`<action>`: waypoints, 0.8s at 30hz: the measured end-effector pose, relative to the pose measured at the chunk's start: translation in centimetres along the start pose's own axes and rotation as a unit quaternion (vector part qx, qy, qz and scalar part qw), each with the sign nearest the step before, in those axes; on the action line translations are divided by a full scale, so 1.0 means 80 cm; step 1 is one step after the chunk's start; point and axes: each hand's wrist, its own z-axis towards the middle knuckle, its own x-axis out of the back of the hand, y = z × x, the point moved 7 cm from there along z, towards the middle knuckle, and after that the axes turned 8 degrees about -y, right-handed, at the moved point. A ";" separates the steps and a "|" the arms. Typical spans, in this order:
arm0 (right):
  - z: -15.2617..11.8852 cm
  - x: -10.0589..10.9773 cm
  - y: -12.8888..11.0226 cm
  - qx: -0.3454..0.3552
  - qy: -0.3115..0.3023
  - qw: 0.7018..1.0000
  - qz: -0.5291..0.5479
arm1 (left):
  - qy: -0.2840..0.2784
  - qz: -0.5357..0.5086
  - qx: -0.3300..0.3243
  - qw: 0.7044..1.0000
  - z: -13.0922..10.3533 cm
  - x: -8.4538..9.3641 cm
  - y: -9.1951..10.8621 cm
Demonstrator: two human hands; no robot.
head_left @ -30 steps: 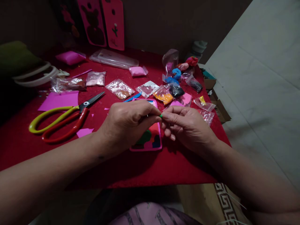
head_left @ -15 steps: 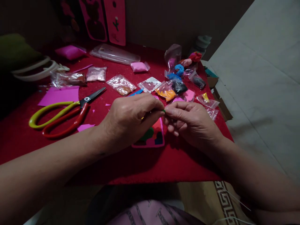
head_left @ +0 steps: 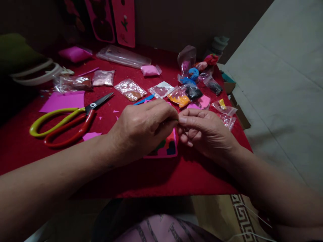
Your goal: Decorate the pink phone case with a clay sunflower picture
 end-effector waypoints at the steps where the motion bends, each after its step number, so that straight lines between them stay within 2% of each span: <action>1: 0.000 0.000 0.000 0.001 -0.001 1.000 0.002 | 0.000 0.003 -0.004 1.000 0.000 0.001 0.000; 8: 0.000 0.001 -0.002 0.001 0.015 1.000 0.021 | 0.003 0.045 0.007 0.999 -0.003 0.004 0.000; 17: 0.002 0.006 -0.002 0.011 0.021 1.000 -0.001 | -0.025 0.019 0.069 0.997 -0.004 0.001 -0.014; 24: 0.001 0.006 -0.002 0.018 0.019 1.000 -0.016 | -0.028 -0.002 0.082 0.996 -0.003 -0.002 -0.014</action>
